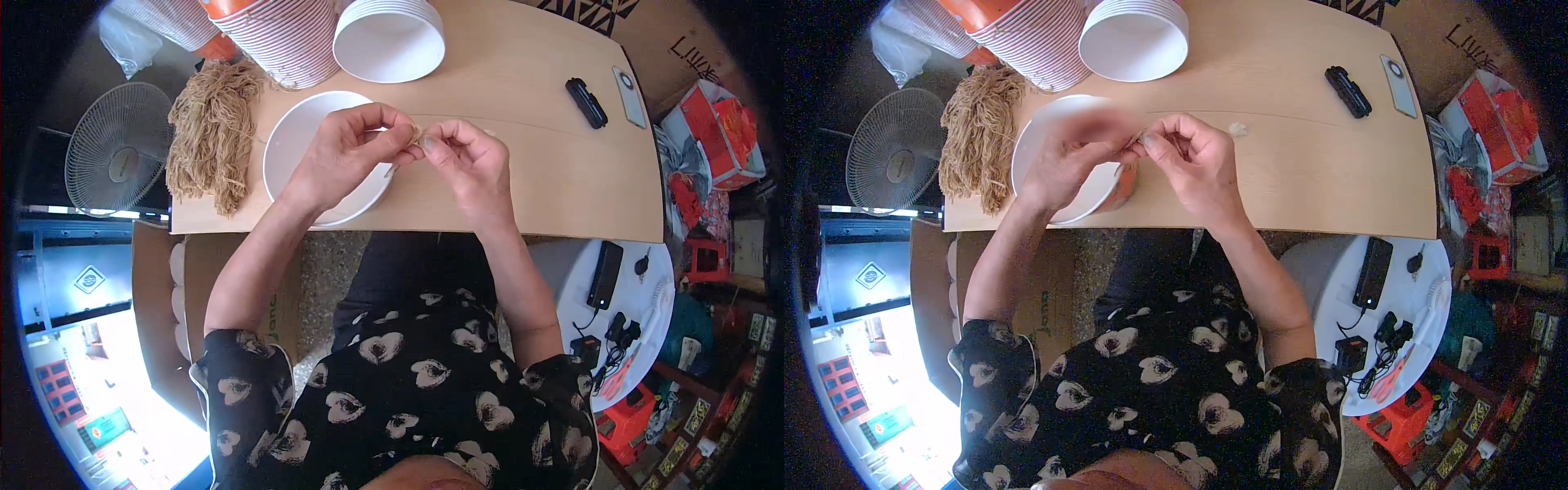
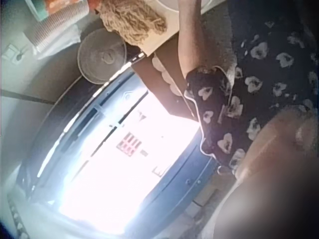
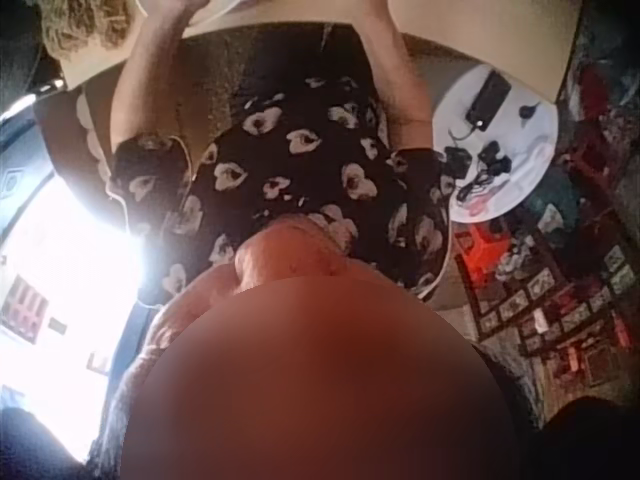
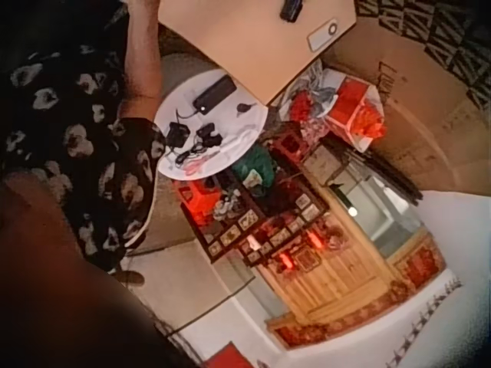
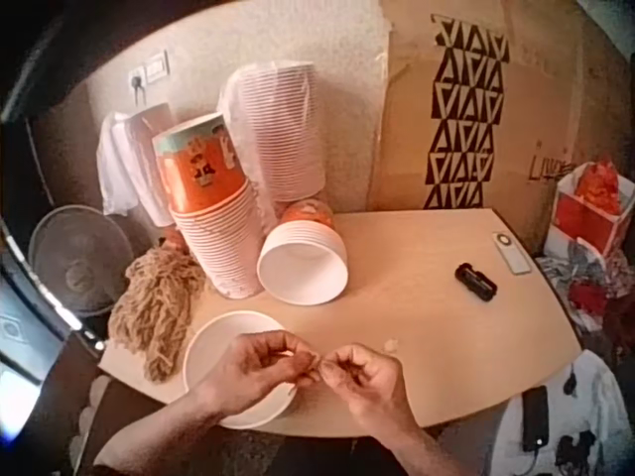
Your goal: Attaching a string handle to a paper cup by threading it through holes and tying knots.
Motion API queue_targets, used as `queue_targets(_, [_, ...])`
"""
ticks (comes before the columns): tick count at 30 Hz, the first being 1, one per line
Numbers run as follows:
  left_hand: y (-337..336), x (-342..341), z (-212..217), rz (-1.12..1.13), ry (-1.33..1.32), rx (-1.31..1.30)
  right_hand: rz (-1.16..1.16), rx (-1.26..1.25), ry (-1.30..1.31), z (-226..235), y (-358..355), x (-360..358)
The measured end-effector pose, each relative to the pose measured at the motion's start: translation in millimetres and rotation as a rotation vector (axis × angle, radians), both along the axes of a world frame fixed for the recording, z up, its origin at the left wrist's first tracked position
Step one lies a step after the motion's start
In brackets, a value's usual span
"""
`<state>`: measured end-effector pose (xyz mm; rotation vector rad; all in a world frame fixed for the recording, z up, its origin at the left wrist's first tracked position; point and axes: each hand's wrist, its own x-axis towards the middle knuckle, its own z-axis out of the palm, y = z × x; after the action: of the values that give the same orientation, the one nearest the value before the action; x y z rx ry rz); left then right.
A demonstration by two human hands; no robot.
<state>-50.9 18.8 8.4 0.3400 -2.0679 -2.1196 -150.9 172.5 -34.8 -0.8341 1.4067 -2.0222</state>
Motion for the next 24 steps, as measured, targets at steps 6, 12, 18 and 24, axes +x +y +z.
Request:
queue_targets(6, [-4,-1,7,-0.093,-0.05,0.056,-0.053,0.056,0.065,10,5,-4])
queue_targets(12, [-1,-1,11,-0.13,-0.012,-0.076,0.01,0.049,0.147,20,14,-20])
queue_targets(18, [-3,-2,12,-0.157,-0.064,-0.086,0.053,0.051,0.216,27,19,-25])
queue_targets(24, [-1,-1,13,-0.196,-0.035,-0.166,0.159,-0.013,0.208,23,26,-39])
